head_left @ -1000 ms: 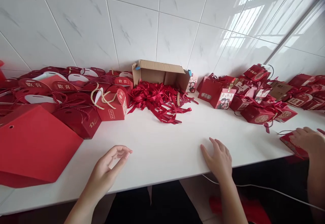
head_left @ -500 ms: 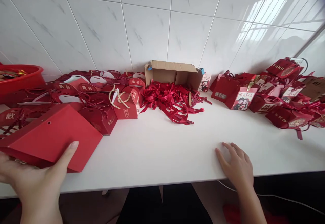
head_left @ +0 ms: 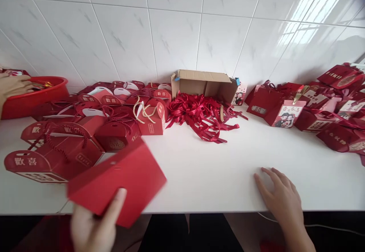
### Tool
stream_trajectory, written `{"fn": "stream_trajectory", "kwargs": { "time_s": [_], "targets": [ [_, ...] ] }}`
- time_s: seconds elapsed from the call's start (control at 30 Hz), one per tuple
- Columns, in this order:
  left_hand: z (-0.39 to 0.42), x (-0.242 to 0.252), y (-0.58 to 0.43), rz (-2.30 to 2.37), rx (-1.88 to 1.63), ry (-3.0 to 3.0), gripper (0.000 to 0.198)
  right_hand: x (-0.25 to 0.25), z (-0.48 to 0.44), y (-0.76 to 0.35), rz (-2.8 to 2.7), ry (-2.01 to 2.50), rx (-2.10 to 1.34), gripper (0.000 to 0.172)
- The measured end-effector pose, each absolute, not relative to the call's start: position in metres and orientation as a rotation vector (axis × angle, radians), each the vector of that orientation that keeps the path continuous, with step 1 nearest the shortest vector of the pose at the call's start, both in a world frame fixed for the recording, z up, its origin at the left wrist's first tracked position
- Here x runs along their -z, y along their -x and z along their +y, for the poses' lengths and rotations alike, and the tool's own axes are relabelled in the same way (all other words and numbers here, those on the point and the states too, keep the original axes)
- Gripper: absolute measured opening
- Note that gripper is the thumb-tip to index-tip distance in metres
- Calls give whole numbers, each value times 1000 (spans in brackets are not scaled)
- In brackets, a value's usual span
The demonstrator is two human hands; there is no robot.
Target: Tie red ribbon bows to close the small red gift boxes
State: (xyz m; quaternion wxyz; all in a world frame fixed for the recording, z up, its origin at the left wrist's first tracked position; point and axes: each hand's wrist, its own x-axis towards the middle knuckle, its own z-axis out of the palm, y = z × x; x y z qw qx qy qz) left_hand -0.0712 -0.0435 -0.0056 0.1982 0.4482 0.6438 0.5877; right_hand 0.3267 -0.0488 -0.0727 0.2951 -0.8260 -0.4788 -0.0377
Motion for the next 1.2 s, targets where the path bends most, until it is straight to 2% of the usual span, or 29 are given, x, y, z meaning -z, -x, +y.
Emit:
{"fn": "stream_trajectory", "kwargs": {
  "time_s": [0.07, 0.13, 0.23, 0.4, 0.47, 0.6, 0.83, 0.9, 1.07, 1.2],
  "targets": [
    [-49, 0, 38, 1719, -1639, -1302, 55, 68, -50, -315, -1268, 2044, -17, 55],
    [-51, -5, 11, 1567, -1553, -1341, 44, 60, -52, -296, -1242, 1784, -237, 50],
    [-48, -10, -11, 1370, -1449, -1347, 35, 43, -54, -265, -1248, 1285, -599, 57],
    [-46, -15, -20, 1230, -1344, -1433, 33, 9, -46, -228, -1345, 871, -738, 71],
    [-46, -19, -21, 1199, -1388, -1470, 40, -3, -42, -219, -1349, 819, -776, 71],
    [-44, -34, -23, 1177, -1538, -1417, 70, -15, -37, -208, -1340, 801, -778, 65],
    [-44, -42, -26, 1236, -1576, -1344, 74, -7, -43, -207, -1425, 806, -751, 51],
    [-46, -37, -24, 1260, -1582, -1320, 69, -7, -44, -205, -1455, 792, -714, 49],
    [-44, -30, -16, 1238, -1593, -1393, 18, -13, -47, -202, -1502, 753, -719, 31],
    [-40, -30, -12, 1093, -1581, -1424, 10, -14, -49, -200, -1479, 777, -763, 18]
  ]
}}
